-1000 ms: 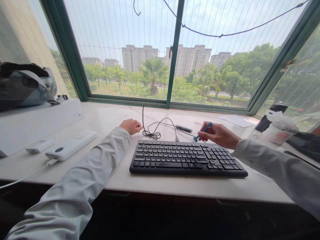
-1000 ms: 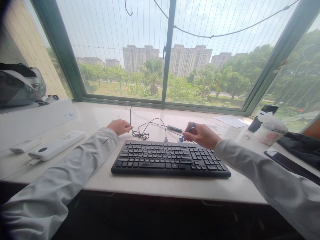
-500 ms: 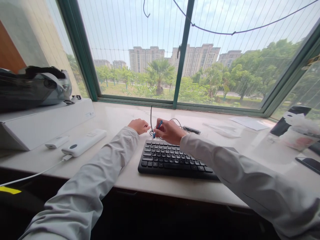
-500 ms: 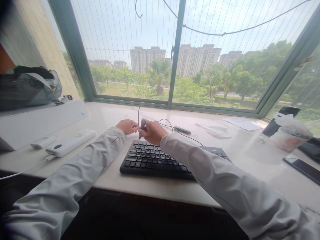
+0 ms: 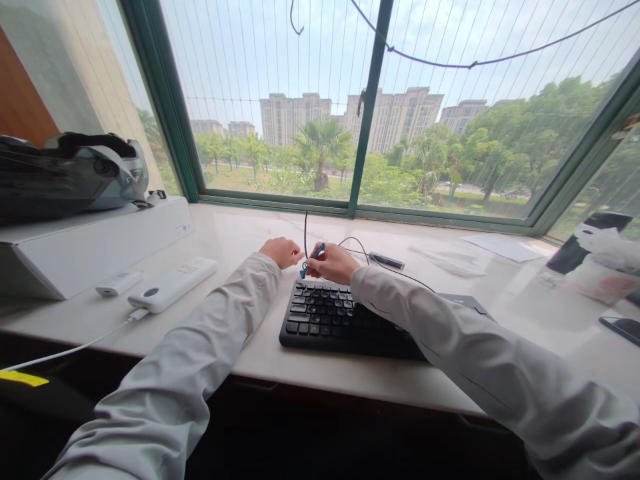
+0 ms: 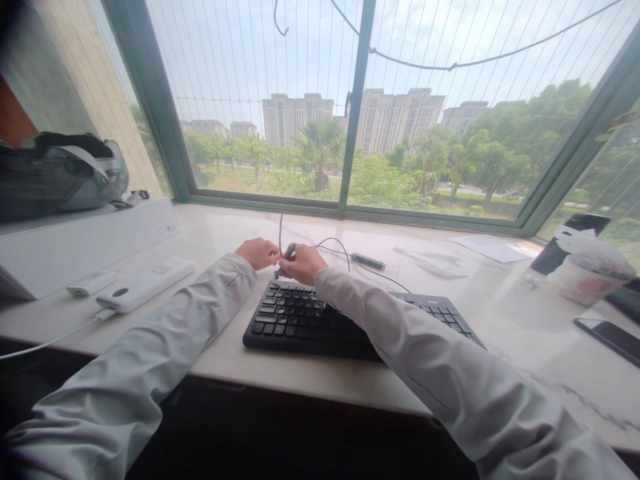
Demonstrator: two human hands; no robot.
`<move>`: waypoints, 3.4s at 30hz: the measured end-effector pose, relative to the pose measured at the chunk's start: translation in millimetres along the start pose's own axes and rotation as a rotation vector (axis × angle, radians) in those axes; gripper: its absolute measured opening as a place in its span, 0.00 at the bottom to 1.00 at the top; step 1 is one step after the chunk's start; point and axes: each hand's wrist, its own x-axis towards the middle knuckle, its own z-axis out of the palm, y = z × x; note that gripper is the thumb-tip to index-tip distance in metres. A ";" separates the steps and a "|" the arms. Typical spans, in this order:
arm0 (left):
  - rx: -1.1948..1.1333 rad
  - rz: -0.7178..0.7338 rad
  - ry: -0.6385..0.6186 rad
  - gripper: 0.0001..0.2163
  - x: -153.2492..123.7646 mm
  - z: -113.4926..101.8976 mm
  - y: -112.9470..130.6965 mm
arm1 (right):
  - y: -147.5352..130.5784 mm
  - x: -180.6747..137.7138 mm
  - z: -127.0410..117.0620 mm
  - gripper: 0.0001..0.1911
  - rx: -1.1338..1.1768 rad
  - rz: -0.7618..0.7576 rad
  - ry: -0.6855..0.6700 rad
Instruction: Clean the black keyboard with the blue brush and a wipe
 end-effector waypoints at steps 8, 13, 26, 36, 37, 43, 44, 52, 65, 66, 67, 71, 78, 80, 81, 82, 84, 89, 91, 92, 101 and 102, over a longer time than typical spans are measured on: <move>-0.012 -0.005 -0.013 0.21 3.3 2.9 -1.7 | 17.4 -9.8 -7.0 0.08 -0.004 0.059 -0.003; -0.021 0.008 -0.025 0.22 3.6 2.5 -2.5 | 16.0 -22.7 -22.1 0.07 -0.017 0.087 -0.015; -0.017 -0.004 -0.041 0.22 4.3 3.8 -3.5 | 46.2 -63.4 -82.3 0.07 -0.092 0.207 0.006; -0.008 -0.019 -0.044 0.22 4.2 3.7 -3.4 | 73.7 -106.3 -135.4 0.08 -0.096 0.292 0.009; -0.008 -0.020 -0.045 0.22 4.1 3.6 -3.2 | 76.5 -110.5 -141.1 0.08 -0.101 0.296 0.008; -0.010 -0.016 -0.056 0.23 4.5 2.7 -4.3 | 89.8 -134.4 -173.5 0.12 -0.121 0.355 0.034; -0.010 -0.014 -0.060 0.23 4.8 2.5 -4.7 | 92.0 -138.1 -178.3 0.13 -0.123 0.369 0.045; 0.000 -0.019 -0.083 0.23 4.8 1.6 -5.4 | 108.8 -162.1 -207.0 0.11 -0.170 0.444 0.108; -0.010 -0.021 -0.095 0.23 3.9 -0.1 -3.4 | 102.1 -175.9 -214.8 0.08 -0.332 0.399 0.217; -0.010 -0.021 -0.096 0.23 3.9 0.0 -3.5 | 95.0 -175.6 -207.8 0.08 -0.385 0.362 0.251; -0.010 -0.021 -0.097 0.23 3.9 0.2 -3.6 | 87.2 -175.3 -199.4 0.07 -0.438 0.319 0.274; -0.003 -0.018 -0.088 0.23 4.3 1.4 -4.6 | 59.8 -174.3 -162.6 0.05 -0.615 0.161 0.290; 0.003 -0.017 -0.084 0.23 4.6 2.6 -5.5 | 59.9 -169.1 -138.6 0.03 -0.774 0.064 0.253; 0.002 -0.014 -0.083 0.23 4.6 2.5 -5.6 | 63.7 -168.9 -138.5 0.04 -0.774 0.068 0.242; 0.002 -0.012 -0.084 0.23 4.7 2.5 -5.6 | 65.0 -169.4 -138.6 0.04 -0.770 0.071 0.234; 0.002 -0.011 -0.084 0.23 4.7 2.6 -5.7 | 65.7 -170.3 -138.7 0.04 -0.763 0.076 0.226; 0.004 -0.009 -0.084 0.23 4.9 2.8 -5.8 | 65.9 -173.1 -138.8 0.05 -0.745 0.092 0.217; 0.009 -0.014 -0.086 0.23 5.8 3.5 -6.5 | 61.8 -182.7 -137.5 0.06 -0.680 0.134 0.226; 0.011 -0.015 -0.087 0.23 6.1 3.7 -6.8 | 60.0 -186.2 -136.5 0.06 -0.654 0.145 0.227; 0.012 -0.015 -0.089 0.23 6.2 3.8 -6.9 | 59.1 -187.7 -136.0 0.06 -0.646 0.150 0.227; 0.008 -0.020 -0.095 0.23 4.9 3.2 -5.7 | 53.1 -199.0 -133.9 0.07 -0.615 0.190 0.244; 0.009 -0.018 -0.095 0.23 5.0 3.0 -5.6 | 52.3 -200.5 -133.7 0.07 -0.612 0.192 0.241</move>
